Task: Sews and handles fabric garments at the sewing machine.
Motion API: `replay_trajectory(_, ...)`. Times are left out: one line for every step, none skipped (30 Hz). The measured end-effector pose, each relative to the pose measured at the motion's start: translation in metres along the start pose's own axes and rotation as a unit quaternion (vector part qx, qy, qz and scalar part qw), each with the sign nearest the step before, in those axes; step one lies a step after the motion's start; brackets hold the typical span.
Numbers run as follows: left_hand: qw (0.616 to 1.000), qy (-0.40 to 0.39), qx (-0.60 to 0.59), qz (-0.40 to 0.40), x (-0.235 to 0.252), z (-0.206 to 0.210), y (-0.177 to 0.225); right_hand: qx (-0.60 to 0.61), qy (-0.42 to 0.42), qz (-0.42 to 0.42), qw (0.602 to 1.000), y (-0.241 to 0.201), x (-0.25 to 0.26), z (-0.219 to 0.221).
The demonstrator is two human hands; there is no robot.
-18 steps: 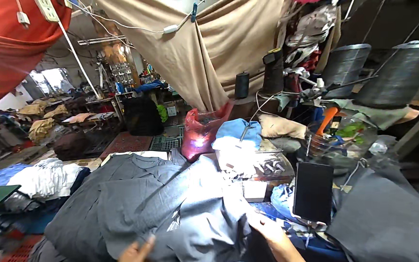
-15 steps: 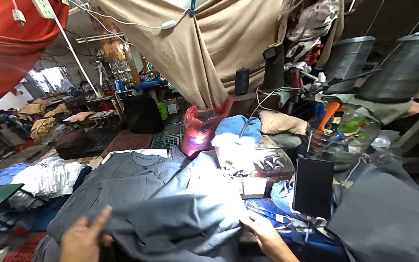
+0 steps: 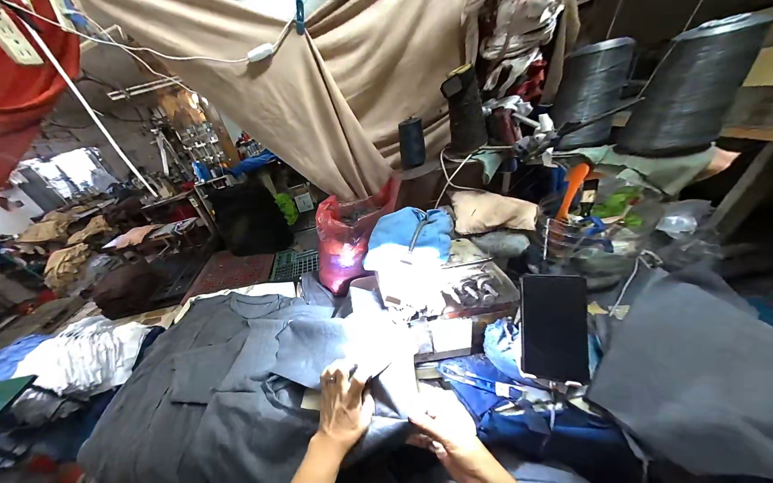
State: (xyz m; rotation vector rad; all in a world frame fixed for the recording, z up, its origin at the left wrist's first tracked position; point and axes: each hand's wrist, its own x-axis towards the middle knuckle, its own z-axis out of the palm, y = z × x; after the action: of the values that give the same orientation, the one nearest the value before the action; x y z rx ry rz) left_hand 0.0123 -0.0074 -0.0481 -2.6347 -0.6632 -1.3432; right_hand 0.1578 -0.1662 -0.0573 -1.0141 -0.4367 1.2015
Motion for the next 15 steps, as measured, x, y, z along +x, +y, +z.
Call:
replay_trajectory(1.000,-0.013,0.010,0.001,-0.002,0.003,-0.006,0.003,0.001,0.011,1.000,-0.003,-0.003,0.001)
replay_trajectory(1.000,-0.019,0.009,-0.005,-0.001,0.000,-0.014,0.004,-0.002,0.015,1.000,-0.005,-0.006,0.000)
replay_trajectory(1.000,-0.027,-0.004,-0.009,0.004,-0.007,-0.021,0.000,-0.008,0.011,1.000,-0.007,-0.007,-0.001)
replay_trajectory(0.999,-0.042,-0.029,-0.004,0.012,-0.017,-0.026,-0.005,-0.016,-0.001,1.000,-0.009,-0.008,-0.002)
replay_trajectory(0.996,-0.059,-0.060,-0.001,0.020,-0.027,-0.030,-0.009,-0.030,-0.020,0.999,-0.008,-0.006,-0.006)
replay_trajectory(0.993,-0.082,-0.091,-0.005,0.029,-0.037,-0.030,-0.015,-0.044,-0.041,0.998,-0.007,-0.004,-0.011)
replay_trajectory(0.987,-0.108,-0.116,-0.020,0.039,-0.047,-0.027,-0.020,-0.058,-0.059,0.996,-0.006,-0.002,-0.015)
replay_trajectory(0.980,-0.135,-0.139,-0.039,0.051,-0.056,-0.022,-0.022,-0.065,-0.071,0.995,-0.004,0.000,-0.018)
replay_trajectory(0.973,-0.155,-0.161,-0.053,0.062,-0.065,-0.016,-0.026,-0.064,-0.076,0.995,-0.003,0.001,-0.019)
replay_trajectory(0.968,-0.166,-0.178,-0.055,0.072,-0.073,-0.009,-0.030,-0.060,-0.078,0.995,-0.002,0.002,-0.020)
replay_trajectory(0.965,-0.177,-0.189,-0.048,0.080,-0.079,-0.001,-0.036,-0.051,-0.076,0.995,-0.002,0.002,-0.019)
replay_trajectory(0.963,-0.186,-0.194,-0.034,0.085,-0.084,0.010,-0.045,-0.043,-0.072,0.995,-0.002,0.002,-0.019)
replay_trajectory(0.962,-0.195,-0.193,-0.015,0.087,-0.088,0.021,-0.052,-0.037,-0.071,0.995,-0.002,0.001,-0.019)
replay_trajectory(0.961,-0.202,-0.189,0.003,0.085,-0.089,0.033,-0.057,-0.034,-0.071,0.995,-0.002,0.000,-0.020)
replay_trajectory(0.961,-0.205,-0.181,0.023,0.079,-0.089,0.045,-0.064,-0.030,-0.068,0.995,-0.002,-0.001,-0.021)
